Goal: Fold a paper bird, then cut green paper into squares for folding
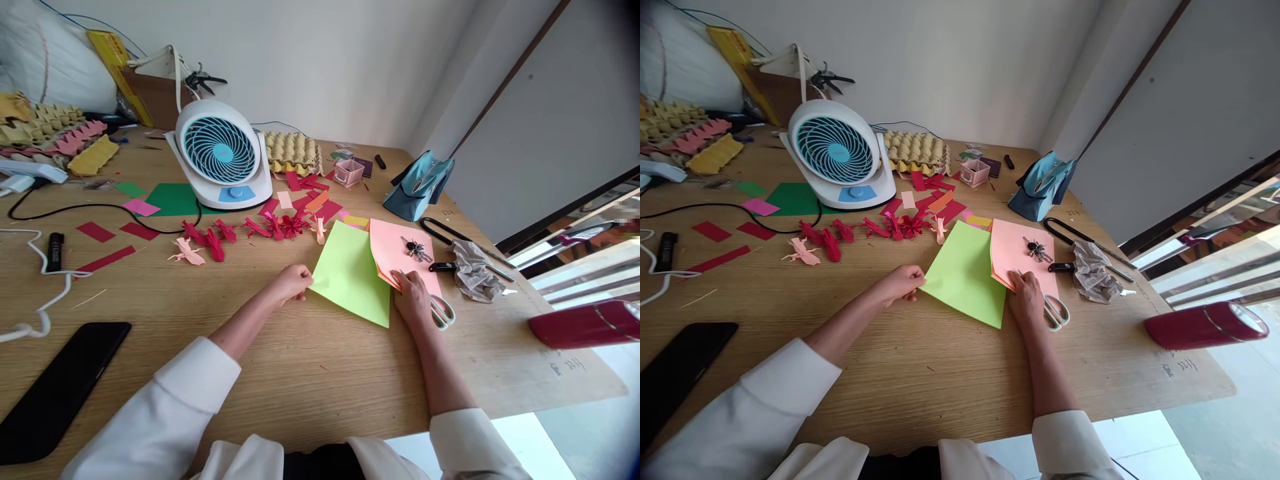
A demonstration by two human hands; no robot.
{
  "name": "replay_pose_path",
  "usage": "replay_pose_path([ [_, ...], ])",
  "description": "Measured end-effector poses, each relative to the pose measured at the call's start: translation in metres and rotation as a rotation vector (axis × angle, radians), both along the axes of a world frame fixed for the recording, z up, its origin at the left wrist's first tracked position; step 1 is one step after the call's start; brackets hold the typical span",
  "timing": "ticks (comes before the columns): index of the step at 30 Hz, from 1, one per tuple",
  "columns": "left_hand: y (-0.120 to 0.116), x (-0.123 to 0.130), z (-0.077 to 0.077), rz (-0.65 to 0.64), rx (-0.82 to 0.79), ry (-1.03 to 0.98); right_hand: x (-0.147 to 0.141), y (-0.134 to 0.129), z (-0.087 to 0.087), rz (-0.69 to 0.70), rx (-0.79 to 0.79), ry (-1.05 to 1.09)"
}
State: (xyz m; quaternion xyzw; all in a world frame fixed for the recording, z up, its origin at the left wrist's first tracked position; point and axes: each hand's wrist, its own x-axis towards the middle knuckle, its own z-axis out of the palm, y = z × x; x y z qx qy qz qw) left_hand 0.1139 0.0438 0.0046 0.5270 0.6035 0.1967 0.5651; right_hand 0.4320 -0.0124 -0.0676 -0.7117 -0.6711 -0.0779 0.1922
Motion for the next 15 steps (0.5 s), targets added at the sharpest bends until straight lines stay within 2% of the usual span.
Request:
replay_pose_path([
  [4, -0.036, -0.040, -0.001, -0.050, -0.047, -0.015, 0.003, 0.001, 0.000, -0.003, -0.022, -0.008],
  [6, -0.051, -0.051, -0.002, -0.121, -0.085, -0.039, 0.002, -0.002, 0.002, 0.006, -0.030, -0.002],
  [8, -0.062, -0.057, -0.004, -0.131, -0.120, -0.048, -0.002, -0.009, 0.008, 0.009, -0.028, -0.001],
  [11, -0.078, -0.064, -0.005, -0.093, -0.109, -0.087, -0.018, -0.030, 0.023, 0.029, 0.013, -0.024],
  [13, -0.089, -0.069, -0.005, -0.093, -0.069, -0.139, -0.035, -0.050, 0.034, 0.111, 0.004, -0.007],
  [15, -0.099, -0.076, -0.004, -0.101, -0.035, -0.178, -0.057, -0.074, 0.045, 0.234, -0.029, 0.113],
])
